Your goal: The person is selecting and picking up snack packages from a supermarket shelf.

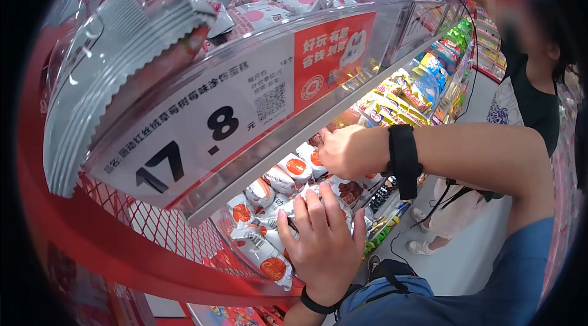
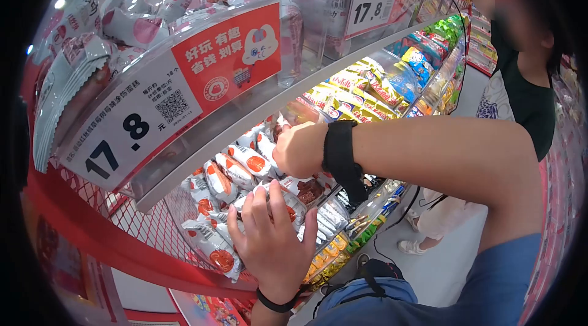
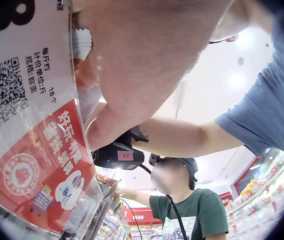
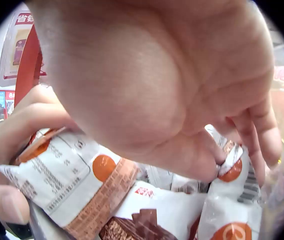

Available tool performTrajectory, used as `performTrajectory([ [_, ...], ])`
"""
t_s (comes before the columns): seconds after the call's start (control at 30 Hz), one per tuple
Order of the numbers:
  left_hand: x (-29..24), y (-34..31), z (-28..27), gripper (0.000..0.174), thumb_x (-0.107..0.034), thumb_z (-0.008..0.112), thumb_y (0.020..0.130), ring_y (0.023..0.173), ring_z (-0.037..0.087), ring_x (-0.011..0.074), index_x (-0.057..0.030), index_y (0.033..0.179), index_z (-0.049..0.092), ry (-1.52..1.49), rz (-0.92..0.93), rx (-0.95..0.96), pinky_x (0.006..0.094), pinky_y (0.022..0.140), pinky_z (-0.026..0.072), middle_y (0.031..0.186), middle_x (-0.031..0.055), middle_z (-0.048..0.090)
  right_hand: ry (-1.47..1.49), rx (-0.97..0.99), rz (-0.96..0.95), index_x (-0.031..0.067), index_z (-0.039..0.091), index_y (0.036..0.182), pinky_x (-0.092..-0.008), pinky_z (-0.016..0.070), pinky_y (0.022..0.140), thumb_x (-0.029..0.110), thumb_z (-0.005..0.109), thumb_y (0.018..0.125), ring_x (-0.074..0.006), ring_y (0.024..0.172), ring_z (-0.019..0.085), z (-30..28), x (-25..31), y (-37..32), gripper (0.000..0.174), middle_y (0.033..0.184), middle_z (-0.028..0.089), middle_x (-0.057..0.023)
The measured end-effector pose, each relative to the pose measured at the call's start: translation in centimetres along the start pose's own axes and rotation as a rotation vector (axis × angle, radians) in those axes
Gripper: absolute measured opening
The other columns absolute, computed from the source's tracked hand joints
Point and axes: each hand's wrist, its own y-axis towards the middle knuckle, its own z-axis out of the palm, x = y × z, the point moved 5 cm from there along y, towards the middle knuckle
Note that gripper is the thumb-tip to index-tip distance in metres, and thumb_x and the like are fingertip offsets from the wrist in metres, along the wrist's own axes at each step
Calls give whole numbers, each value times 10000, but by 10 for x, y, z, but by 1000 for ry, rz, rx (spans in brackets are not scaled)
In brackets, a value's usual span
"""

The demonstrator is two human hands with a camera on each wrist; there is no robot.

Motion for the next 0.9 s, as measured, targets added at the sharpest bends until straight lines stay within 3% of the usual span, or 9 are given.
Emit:
performTrajectory([
  [0.07, 0, 0, 0, 602, -457, 624, 862, 1139, 539, 287, -28, 1280, 569, -8, -7, -4, 537, 1019, 387, 1180, 137, 561, 103, 164, 22, -131, 588, 1010, -414, 567, 706, 96, 577, 795, -366, 840, 675, -22, -1, -3, 313, 986, 643, -236],
  [0.17, 0, 1, 0, 591, -434, 646, 855, 1143, 539, 296, -26, 1276, 564, -37, -17, -14, 537, 1026, 374, 1176, 139, 557, -51, -522, -139, -57, 601, 1058, -406, 551, 674, 80, 564, 805, -351, 820, 675, -27, -8, -6, 291, 998, 645, -234],
  [0.2, -1, 1, -1, 589, -423, 660, 850, 1145, 539, 300, -27, 1275, 562, -48, -15, -19, 538, 1030, 367, 1174, 139, 555, -119, -599, -179, -39, 608, 1112, -403, 550, 683, 74, 553, 829, -347, 847, 678, -29, -10, -1, 310, 1042, 652, -230],
  [0.3, -1, 0, 1, 596, -422, 669, 839, 1148, 537, 295, -26, 1271, 564, -48, -15, -16, 536, 1033, 366, 1177, 136, 551, 419, -245, 224, 32, 619, 1209, -407, 541, 747, 66, 510, 891, -326, 942, 673, -34, -24, 29, 339, 1147, 661, -181],
  [0.4, 0, 1, 0, 599, -421, 674, 834, 1151, 535, 292, -28, 1272, 564, -49, -18, -12, 531, 1035, 366, 1177, 132, 547, 231, -358, 86, 30, 627, 1223, -416, 544, 824, 54, 544, 858, -322, 1006, 673, -30, -27, 40, 374, 1097, 684, -188],
  [0.53, 1, 0, 0, 601, -422, 676, 830, 1150, 534, 288, -30, 1272, 566, -60, -27, -7, 526, 1040, 366, 1174, 128, 545, 141, -148, 174, 90, 637, 1241, -423, 537, 841, 77, 539, 884, -327, 994, 675, -22, -27, 43, 371, 1096, 694, -159],
  [0.63, 1, 1, 0, 600, -423, 673, 831, 1146, 534, 288, -30, 1272, 567, -57, -29, 1, 528, 1043, 365, 1174, 128, 547, 292, -270, 151, 102, 628, 1245, -424, 536, 825, 110, 494, 922, -325, 978, 677, -25, -33, 40, 349, 1056, 704, -138],
  [0.7, 1, -1, 0, 600, -428, 669, 833, 1144, 535, 287, -31, 1270, 568, -50, -26, 12, 529, 1045, 363, 1173, 128, 548, 242, -459, 80, 99, 618, 1250, -424, 536, 823, 120, 482, 931, -325, 975, 677, -30, -32, 36, 348, 1048, 703, -137],
  [0.9, 1, 0, 0, 598, -438, 664, 834, 1143, 535, 281, -34, 1266, 572, -34, -23, -1, 530, 1041, 365, 1167, 121, 551, 274, -400, 138, 98, 613, 1253, -424, 536, 822, 124, 481, 933, -328, 972, 676, -34, -29, 44, 347, 1045, 703, -139],
])
